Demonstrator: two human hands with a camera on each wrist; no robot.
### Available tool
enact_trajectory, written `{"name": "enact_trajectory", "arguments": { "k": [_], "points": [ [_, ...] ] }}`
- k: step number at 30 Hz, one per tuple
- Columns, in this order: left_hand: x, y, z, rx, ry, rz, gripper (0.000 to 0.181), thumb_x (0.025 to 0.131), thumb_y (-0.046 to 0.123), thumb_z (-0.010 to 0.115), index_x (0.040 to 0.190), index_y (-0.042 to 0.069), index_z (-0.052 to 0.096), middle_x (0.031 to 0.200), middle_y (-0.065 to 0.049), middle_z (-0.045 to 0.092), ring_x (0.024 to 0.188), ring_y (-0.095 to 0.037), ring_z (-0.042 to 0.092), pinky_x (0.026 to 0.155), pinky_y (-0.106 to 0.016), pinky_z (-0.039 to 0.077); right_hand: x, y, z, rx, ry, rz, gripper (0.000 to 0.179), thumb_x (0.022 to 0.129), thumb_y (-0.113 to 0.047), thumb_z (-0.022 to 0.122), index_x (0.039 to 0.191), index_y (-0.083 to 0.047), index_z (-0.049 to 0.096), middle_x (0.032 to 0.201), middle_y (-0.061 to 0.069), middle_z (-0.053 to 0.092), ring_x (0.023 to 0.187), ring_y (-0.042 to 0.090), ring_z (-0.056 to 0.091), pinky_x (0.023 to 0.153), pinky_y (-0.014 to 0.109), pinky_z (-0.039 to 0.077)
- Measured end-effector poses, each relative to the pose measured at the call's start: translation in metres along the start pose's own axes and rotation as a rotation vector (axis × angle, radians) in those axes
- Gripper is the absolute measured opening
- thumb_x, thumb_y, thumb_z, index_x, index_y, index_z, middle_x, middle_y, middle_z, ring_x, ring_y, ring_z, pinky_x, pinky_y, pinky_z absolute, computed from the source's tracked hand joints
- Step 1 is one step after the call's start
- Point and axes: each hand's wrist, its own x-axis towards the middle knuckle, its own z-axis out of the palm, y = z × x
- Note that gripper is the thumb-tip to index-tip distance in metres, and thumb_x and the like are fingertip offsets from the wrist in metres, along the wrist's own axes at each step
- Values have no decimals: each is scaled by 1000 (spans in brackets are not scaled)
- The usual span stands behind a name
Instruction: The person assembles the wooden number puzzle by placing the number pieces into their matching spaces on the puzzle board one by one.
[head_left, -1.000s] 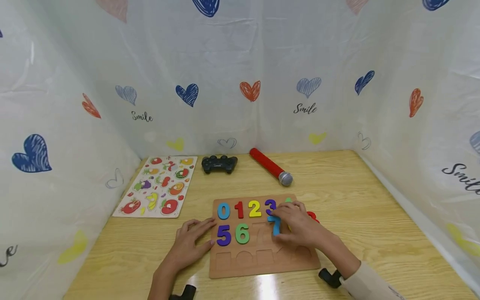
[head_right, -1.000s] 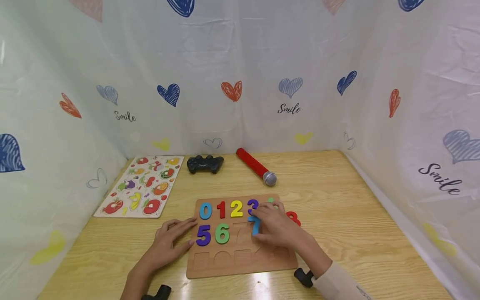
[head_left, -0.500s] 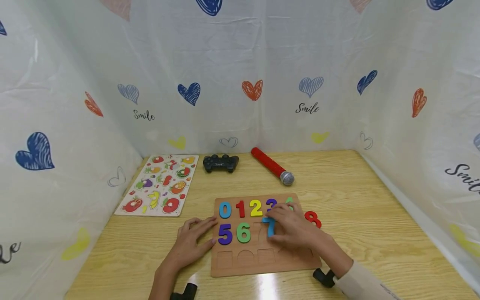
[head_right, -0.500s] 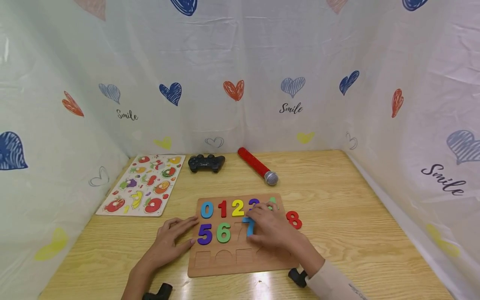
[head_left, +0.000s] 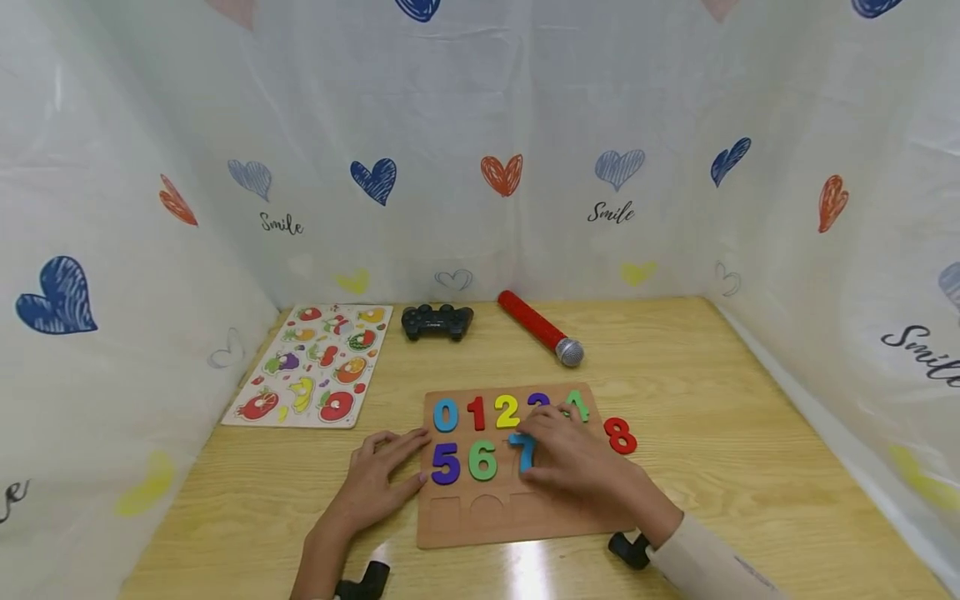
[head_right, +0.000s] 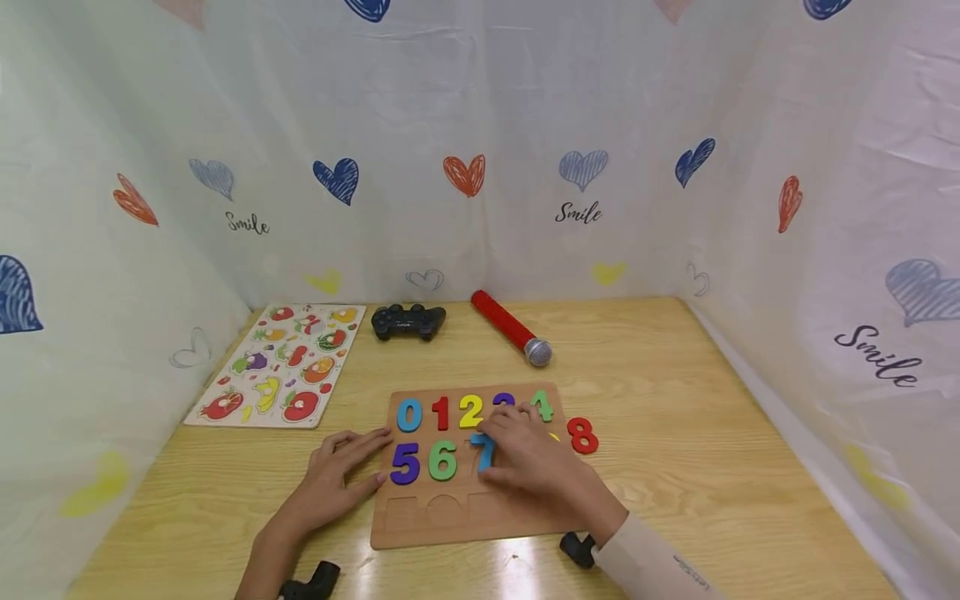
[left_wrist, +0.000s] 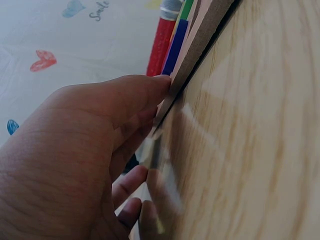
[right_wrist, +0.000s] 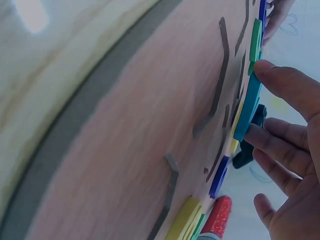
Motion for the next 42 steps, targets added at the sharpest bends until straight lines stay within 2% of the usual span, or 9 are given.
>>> {"name": "enact_trajectory", "arguments": {
  "k": [9, 16, 27, 35, 42],
  "points": [
    [-2, -2, -3, 13, -18, -3, 54, 93, 42, 70, 143, 28, 58, 149, 12, 49, 129, -26, 37, 97, -55, 26, 8, -3, 8, -49, -10, -39, 59, 86, -38, 79, 134, -9, 62, 126, 3, 61, 126, 27, 46, 108, 62, 22],
    [-1, -1, -3, 11, -3, 11, 54, 92, 42, 70, 143, 27, 59, 149, 10, 50, 128, -25, 38, 94, -54, 28, 9, -5, 8, -84, -1, -38, 59, 86, -40, 79, 133, -9, 62, 124, 1, 63, 124, 26, 47, 107, 59, 23],
    [1, -3, -2, 7, -27, -12, 56, 92, 43, 70, 145, 30, 56, 151, 15, 47, 129, -24, 36, 96, -53, 27, 9, -4, 9, -117, 67, -31, 61, 81, -45, 83, 129, -13, 66, 120, -2, 66, 120, 22, 52, 103, 59, 26],
    [0, -2, -2, 13, -14, -5, 55, 92, 41, 71, 144, 29, 57, 150, 14, 47, 129, -24, 36, 97, -54, 26, 7, -5, 11, -111, 78, -29, 60, 81, -44, 82, 128, -12, 65, 119, -2, 65, 119, 22, 51, 102, 59, 24],
    [2, -1, -3, 8, -34, -25, 56, 92, 42, 71, 145, 30, 56, 151, 16, 46, 130, -24, 35, 98, -53, 25, 5, -3, 4, -68, 63, 0, 57, 85, -44, 80, 131, -15, 63, 125, -4, 64, 128, 23, 46, 106, 61, 20]
  ]
}}
